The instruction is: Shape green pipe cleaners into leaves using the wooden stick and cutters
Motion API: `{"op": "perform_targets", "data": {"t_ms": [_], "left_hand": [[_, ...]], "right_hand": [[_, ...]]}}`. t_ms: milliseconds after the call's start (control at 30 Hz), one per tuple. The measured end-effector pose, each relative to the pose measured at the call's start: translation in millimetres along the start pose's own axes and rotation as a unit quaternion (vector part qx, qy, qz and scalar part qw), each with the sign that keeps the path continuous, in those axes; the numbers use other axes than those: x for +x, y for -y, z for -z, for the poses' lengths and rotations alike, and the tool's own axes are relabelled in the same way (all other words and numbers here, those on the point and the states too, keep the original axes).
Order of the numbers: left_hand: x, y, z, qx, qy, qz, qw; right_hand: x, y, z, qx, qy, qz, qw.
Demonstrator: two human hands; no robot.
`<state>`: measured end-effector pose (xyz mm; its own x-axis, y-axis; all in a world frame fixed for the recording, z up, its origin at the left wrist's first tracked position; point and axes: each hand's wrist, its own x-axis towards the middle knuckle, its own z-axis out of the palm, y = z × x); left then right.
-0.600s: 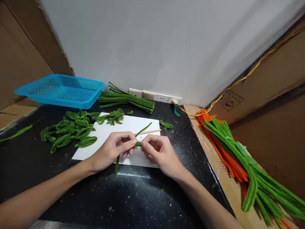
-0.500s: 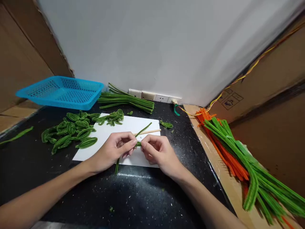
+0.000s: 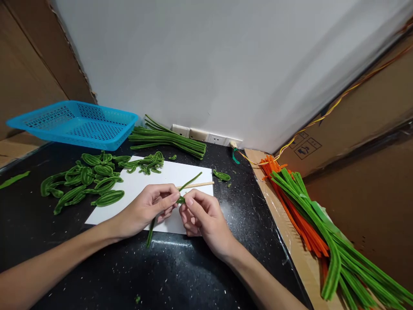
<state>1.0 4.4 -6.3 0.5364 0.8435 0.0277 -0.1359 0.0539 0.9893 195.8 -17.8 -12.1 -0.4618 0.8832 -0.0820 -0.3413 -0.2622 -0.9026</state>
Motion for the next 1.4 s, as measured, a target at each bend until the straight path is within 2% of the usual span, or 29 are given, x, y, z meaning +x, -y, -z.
{"op": "perform_targets", "data": {"t_ms": [133,300,467,600,733,833,900,933,1067,1133,1233,1400], "left_hand": [[-0.7,0.6,1.8,-0.015,0.011,0.004,1.0],[-0.6,-3.1,0.9,-0.055,0.073,0.015,0.996],[-3.5,-6.7,3.1,0.013,0.052,-0.013,0.998],[-5.4,-7.6,4.4,0.08,0.01,-0.04,0.996],[-6.0,-7.4,1.6,0.067,0.026,-0.027,0.997],[-5.7,-8.6,-0.6,0.024,0.041,0.003,0.999],[-5.2,-10.9,-0.9,-0.01,0.043,0.016,0.999],[-5.0,-12.3,-0.7,-0.024,0.041,0.02,0.999],[-4.4,-15.5,0.3,-0.062,0.057,0.044,0.995],[-4.4,-14.9,-0.4,-0.077,0.066,0.053,0.993],[-5.0,-13.3,-3.0,-0.089,0.068,0.054,0.992],[-5.1,-14.4,-6.5,-0.087,0.067,0.056,0.992]], "right_hand": [[-1.1,2.1,-1.2,-0.003,0.035,-0.015,0.999],[-5.1,4.2,-5.9,0.045,0.039,-0.012,0.998],[-6.0,3.8,-6.4,0.073,0.035,-0.027,0.996],[-2.0,5.3,-3.7,0.013,-0.006,-0.027,1.0],[-1.4,5.9,-0.6,-0.083,-0.017,0.014,0.996],[-4.9,7.1,0.2,-0.182,-0.038,0.065,0.98],[-7.6,8.9,0.8,-0.294,-0.058,0.135,0.944],[-8.5,9.8,1.4,-0.359,-0.062,0.183,0.913],[-8.9,11.5,7.2,-0.543,-0.049,0.369,0.753],[-8.7,10.9,10.6,-0.585,-0.048,0.411,0.698],[-9.9,9.8,13.7,-0.619,-0.049,0.43,0.655],[-12.7,10.4,14.4,-0.637,-0.061,0.45,0.622]]}}
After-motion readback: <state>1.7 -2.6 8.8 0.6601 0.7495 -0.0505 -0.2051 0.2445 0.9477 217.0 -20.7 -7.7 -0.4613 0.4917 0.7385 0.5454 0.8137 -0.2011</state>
